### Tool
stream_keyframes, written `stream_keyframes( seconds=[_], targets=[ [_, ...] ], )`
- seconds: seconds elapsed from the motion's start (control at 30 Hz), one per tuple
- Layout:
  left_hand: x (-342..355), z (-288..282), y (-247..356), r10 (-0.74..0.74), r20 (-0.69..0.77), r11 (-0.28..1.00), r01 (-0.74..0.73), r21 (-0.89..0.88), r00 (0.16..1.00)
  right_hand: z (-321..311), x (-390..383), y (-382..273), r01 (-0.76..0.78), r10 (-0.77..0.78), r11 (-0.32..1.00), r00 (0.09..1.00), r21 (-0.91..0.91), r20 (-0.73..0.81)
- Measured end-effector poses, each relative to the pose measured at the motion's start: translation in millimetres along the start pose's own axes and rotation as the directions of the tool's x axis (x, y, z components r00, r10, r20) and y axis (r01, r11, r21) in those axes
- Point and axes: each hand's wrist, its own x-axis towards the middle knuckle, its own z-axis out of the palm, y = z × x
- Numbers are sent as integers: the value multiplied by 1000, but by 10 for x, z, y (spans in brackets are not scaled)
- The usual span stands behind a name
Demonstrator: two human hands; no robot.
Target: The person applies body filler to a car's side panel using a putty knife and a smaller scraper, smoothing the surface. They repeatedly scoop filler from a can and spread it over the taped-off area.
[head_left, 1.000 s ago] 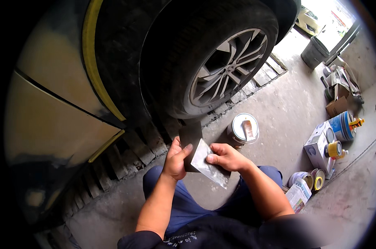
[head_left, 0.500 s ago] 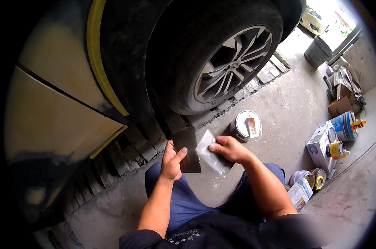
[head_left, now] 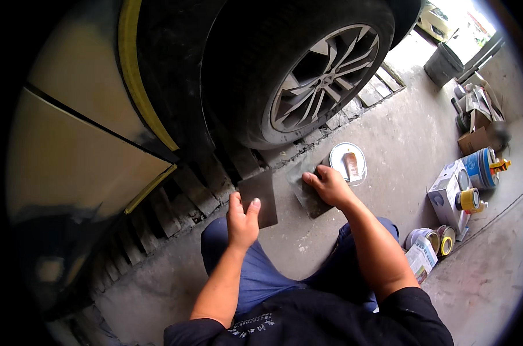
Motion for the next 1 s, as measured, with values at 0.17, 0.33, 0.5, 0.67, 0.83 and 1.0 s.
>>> stream_keyframes(
  seconds=[0.17,0.33,0.5,0.67,0.83,1.0],
  targets=[
    [158,-284,13,-274,63,896,279,-345,960,57,-245,-88,98,-101,994,992,41,81],
    [366,-378,-218,-218,131,971,201,128,967,33,-254,-184,233,-174,948,950,-217,259],
    [427,96,127,-376,467,925,354,138,801,118,-276,-96,368,-273,899,895,-238,353],
    [480,183,141,-393,460,918,367,149,796,119,-289,-79,412,-347,897,881,-161,322],
    [428,145,146,-423,427,901,421,104,799,-53,-325,-180,409,-369,900,900,-153,232],
    [279,119,236,-418,412,902,316,294,809,-91,-279,-87,316,-304,947,938,-57,164]
  ],
)
